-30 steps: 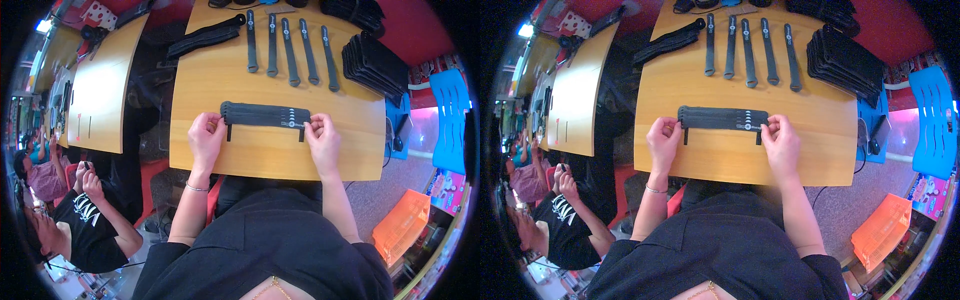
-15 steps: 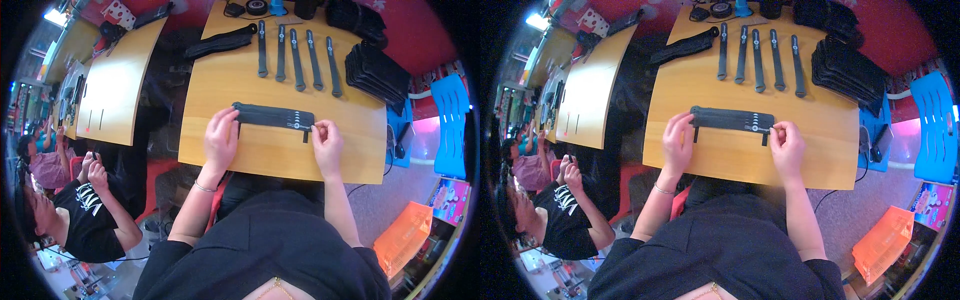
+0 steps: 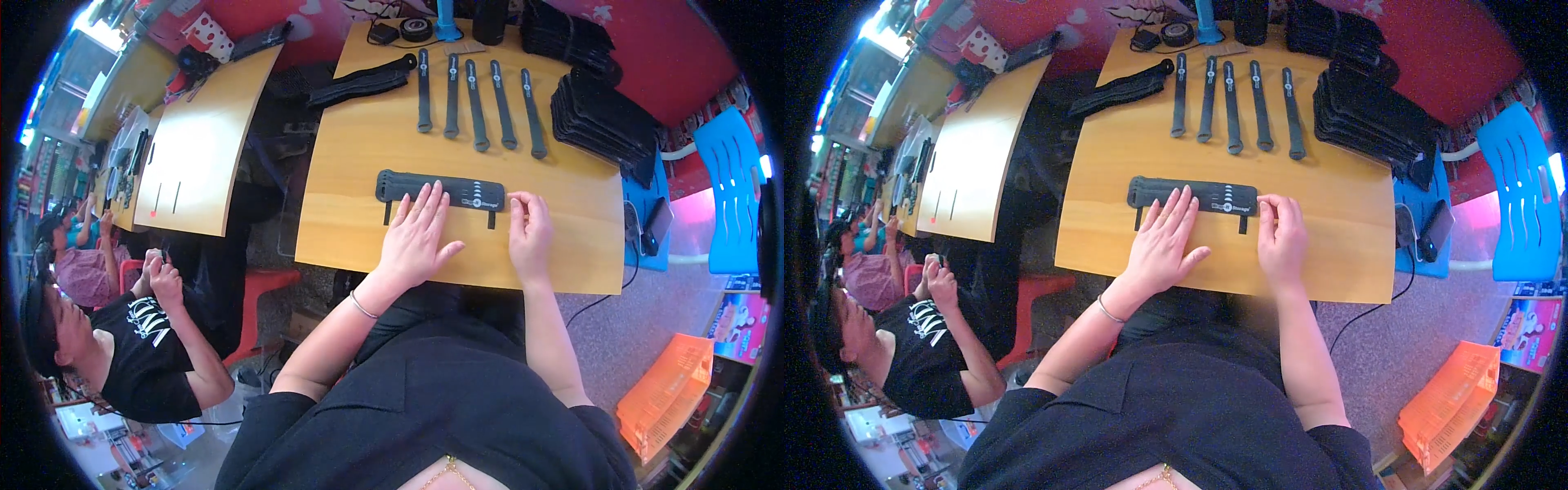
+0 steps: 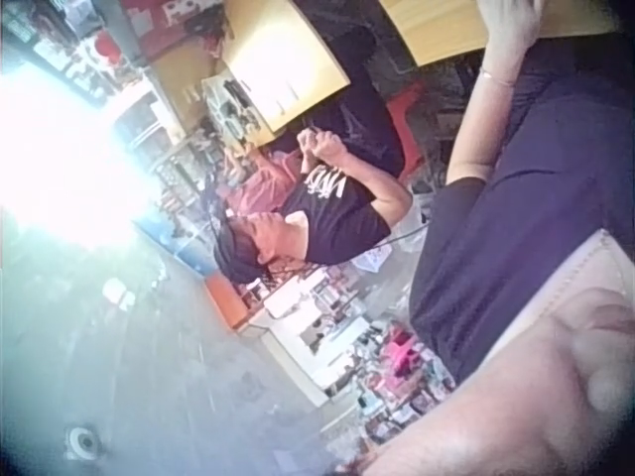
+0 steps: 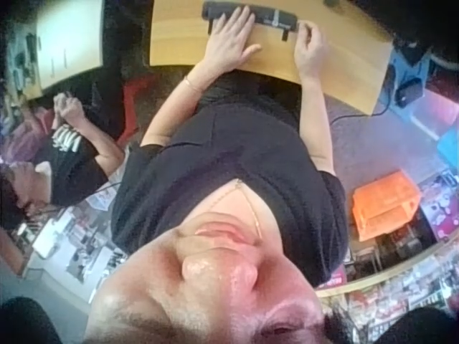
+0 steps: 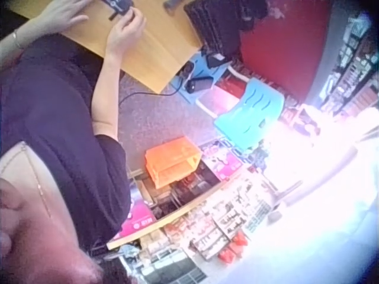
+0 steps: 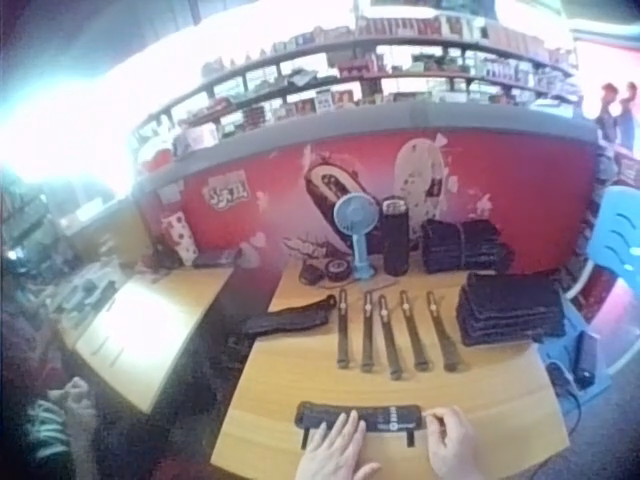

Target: The recorder is assembling textile straps by manually inserting thin internal strips into wider strap sleeves on a workbench.

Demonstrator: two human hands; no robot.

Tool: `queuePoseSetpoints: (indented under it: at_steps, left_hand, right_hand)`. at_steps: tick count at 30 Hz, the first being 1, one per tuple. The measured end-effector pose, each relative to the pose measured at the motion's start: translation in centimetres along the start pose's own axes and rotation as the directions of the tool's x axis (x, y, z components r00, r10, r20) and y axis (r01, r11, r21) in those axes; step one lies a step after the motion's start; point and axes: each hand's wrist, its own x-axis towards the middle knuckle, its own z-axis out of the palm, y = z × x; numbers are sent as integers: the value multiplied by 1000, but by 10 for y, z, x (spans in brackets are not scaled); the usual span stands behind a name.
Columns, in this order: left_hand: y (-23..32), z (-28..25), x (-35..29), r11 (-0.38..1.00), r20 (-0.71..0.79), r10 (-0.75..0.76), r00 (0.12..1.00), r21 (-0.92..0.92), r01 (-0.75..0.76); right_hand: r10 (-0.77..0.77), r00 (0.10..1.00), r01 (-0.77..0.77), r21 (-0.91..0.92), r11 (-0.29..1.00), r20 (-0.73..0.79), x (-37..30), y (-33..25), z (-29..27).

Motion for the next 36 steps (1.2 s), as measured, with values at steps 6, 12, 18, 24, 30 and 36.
queuePoseSetpoints:
  at_steps: [6, 12, 18, 24, 30, 36]
  left_hand:
    - [-1, 6, -2, 998, -25, 30, 999, 54, -29]
    - [1, 8, -4, 996, -73, 38, 997, 77, -32]
    - [2, 15, -7, 984, -121, -49, 991, 167, 69]
    - [-1, 15, -5, 992, -137, -17, 990, 121, 33]
    - [1, 19, -13, 976, -296, -17, 955, 203, 80]
    - [2, 19, -16, 986, -153, -95, 984, 125, 114]
  right_hand:
    - [102, 989, -108, 48, 993, 108, 0, -12, -8]
    - [-317, 893, 393, -212, 895, 319, -1, -6, -5]
    - [-286, 764, 577, -412, 705, 578, -8, -7, 4]
    - [-235, 765, 559, -437, 704, 600, -10, -10, 2]
    - [-206, 829, 483, -480, 732, 520, -13, -8, 3]
    - [-179, 818, 493, -505, 708, 547, -17, -6, 3]
